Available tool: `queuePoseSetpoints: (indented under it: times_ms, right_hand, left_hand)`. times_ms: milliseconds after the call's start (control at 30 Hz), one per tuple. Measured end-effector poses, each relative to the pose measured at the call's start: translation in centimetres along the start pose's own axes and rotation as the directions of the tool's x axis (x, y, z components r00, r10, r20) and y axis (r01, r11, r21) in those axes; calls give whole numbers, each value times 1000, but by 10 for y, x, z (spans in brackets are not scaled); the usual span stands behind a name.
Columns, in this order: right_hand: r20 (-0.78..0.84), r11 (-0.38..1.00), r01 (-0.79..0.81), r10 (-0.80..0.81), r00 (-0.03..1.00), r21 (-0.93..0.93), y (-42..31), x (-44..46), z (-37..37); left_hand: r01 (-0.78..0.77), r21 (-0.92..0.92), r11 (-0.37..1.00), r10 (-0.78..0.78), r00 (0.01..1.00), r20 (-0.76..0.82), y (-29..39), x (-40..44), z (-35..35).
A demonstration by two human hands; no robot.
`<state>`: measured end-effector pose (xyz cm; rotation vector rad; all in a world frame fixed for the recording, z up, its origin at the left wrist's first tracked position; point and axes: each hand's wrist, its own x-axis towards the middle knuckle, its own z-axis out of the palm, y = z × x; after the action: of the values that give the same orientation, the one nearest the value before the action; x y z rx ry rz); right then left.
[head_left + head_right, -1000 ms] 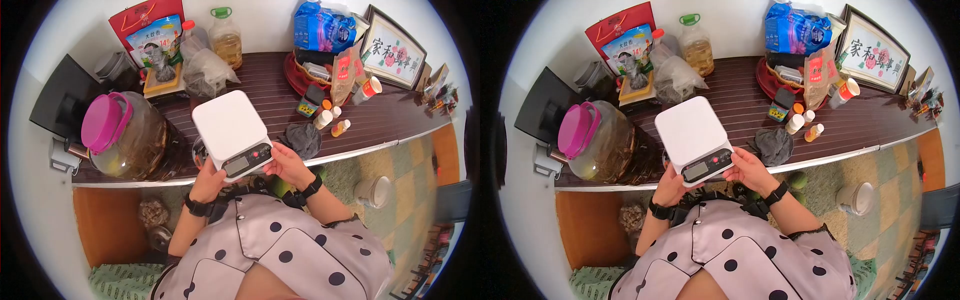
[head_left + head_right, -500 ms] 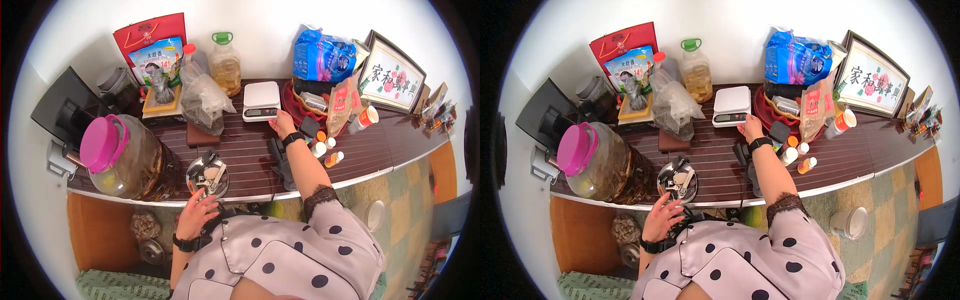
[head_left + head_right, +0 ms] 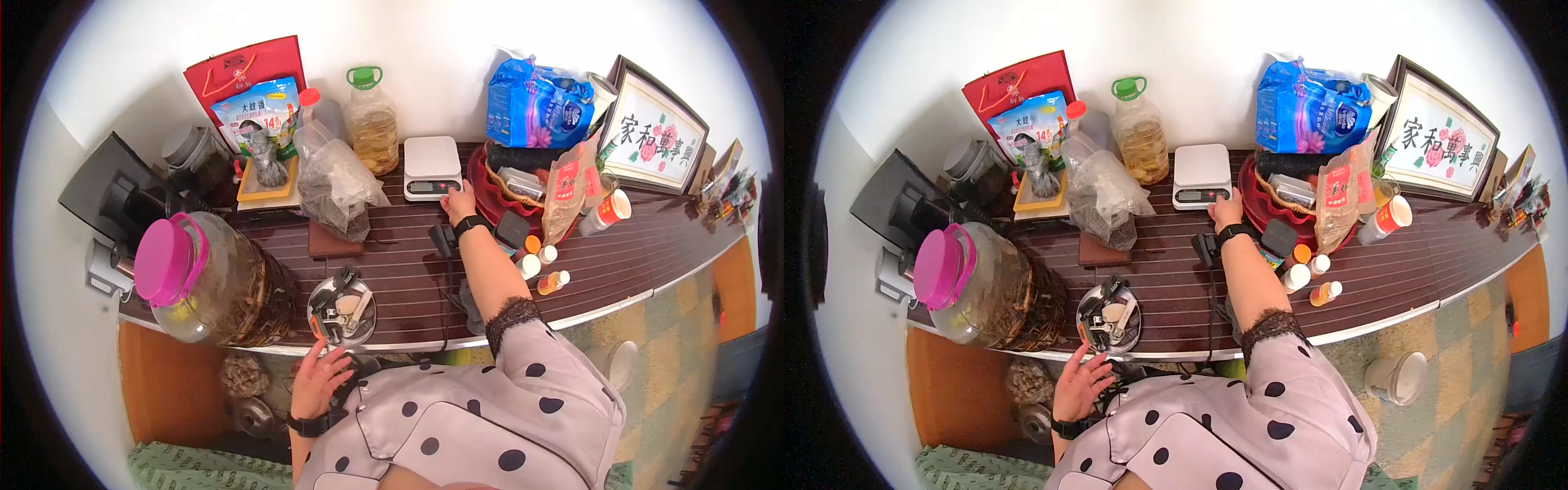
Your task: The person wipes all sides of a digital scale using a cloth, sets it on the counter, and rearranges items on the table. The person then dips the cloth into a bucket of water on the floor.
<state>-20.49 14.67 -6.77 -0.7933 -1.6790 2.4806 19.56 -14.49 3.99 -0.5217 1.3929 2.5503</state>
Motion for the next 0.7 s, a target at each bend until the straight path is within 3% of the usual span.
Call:
queuePoseSetpoints:
  times_ms: [133,267,433,533,700]
  right_hand:
    - [-87,999,49,-47,995,15,2,9,-1]
    - [-37,975,210,-208,977,68,8,14,3]
    - [-25,963,262,-261,965,59,23,39,-1]
    - [-30,969,179,-176,984,170,11,21,-2]
    - [7,978,111,-114,993,177,3,3,-5]
  left_hand:
    - [-5,7,1000,5,1000,2,0,-1,-2]
    - [-10,17,1000,9,1000,27,-2,-3,-3]
    - [-11,23,1000,10,999,42,-1,-6,-4]
    - [-15,54,998,13,1000,26,0,-12,-3]
    - [-25,57,998,21,998,65,1,-18,-13]
